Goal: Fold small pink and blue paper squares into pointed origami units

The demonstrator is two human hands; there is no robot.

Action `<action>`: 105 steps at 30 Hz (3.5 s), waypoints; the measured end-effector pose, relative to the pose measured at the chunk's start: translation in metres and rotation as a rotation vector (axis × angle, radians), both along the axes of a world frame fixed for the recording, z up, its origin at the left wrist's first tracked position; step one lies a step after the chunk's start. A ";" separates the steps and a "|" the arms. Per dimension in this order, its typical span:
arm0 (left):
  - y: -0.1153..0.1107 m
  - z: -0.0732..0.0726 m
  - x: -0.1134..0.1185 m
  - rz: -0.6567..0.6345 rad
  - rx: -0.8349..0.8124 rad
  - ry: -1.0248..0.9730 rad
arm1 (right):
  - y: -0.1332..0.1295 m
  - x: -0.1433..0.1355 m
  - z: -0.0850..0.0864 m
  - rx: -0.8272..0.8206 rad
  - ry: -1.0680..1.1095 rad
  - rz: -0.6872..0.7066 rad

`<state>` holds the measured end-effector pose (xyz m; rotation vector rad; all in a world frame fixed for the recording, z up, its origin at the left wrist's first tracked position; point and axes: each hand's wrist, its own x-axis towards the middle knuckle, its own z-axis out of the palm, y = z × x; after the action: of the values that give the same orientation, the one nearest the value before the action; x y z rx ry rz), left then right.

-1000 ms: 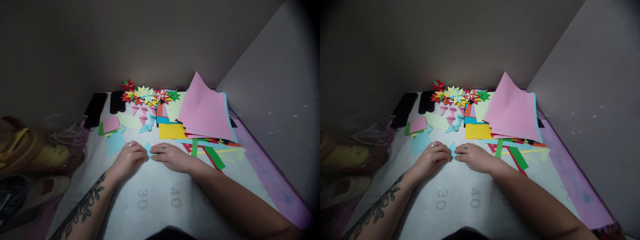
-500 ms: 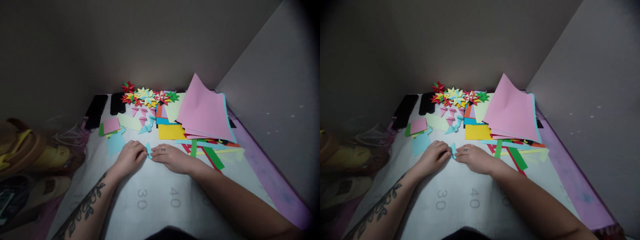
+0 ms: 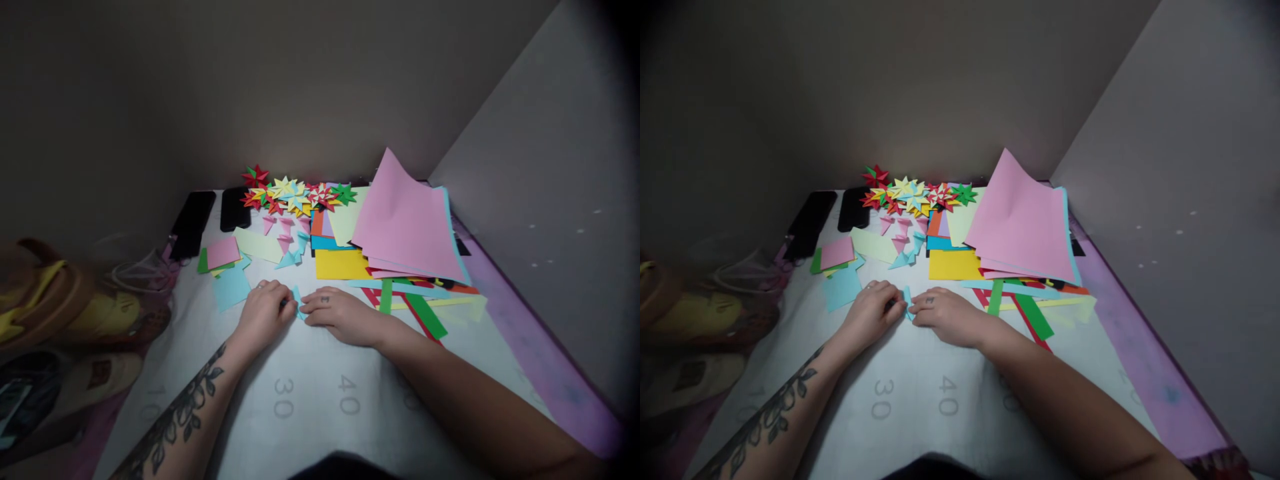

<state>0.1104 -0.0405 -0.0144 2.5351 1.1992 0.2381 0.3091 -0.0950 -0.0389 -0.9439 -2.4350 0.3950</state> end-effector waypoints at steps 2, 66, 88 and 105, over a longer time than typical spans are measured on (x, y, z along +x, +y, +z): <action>0.000 0.000 0.001 0.005 0.005 0.005 | 0.000 -0.001 0.000 -0.011 -0.003 -0.005; -0.010 -0.002 -0.008 0.105 -0.001 -0.156 | -0.004 -0.010 0.013 0.002 -0.055 -0.022; -0.024 -0.009 0.004 0.314 -0.481 -0.853 | -0.005 -0.027 0.013 -0.321 0.496 -0.558; -0.025 0.007 0.004 0.394 -0.598 -0.778 | -0.005 -0.033 0.015 -0.371 0.476 -0.516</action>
<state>0.1143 -0.0651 -0.0077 1.4557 1.1761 0.7451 0.2762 -0.1004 -0.0237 -1.3972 -1.6457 0.7883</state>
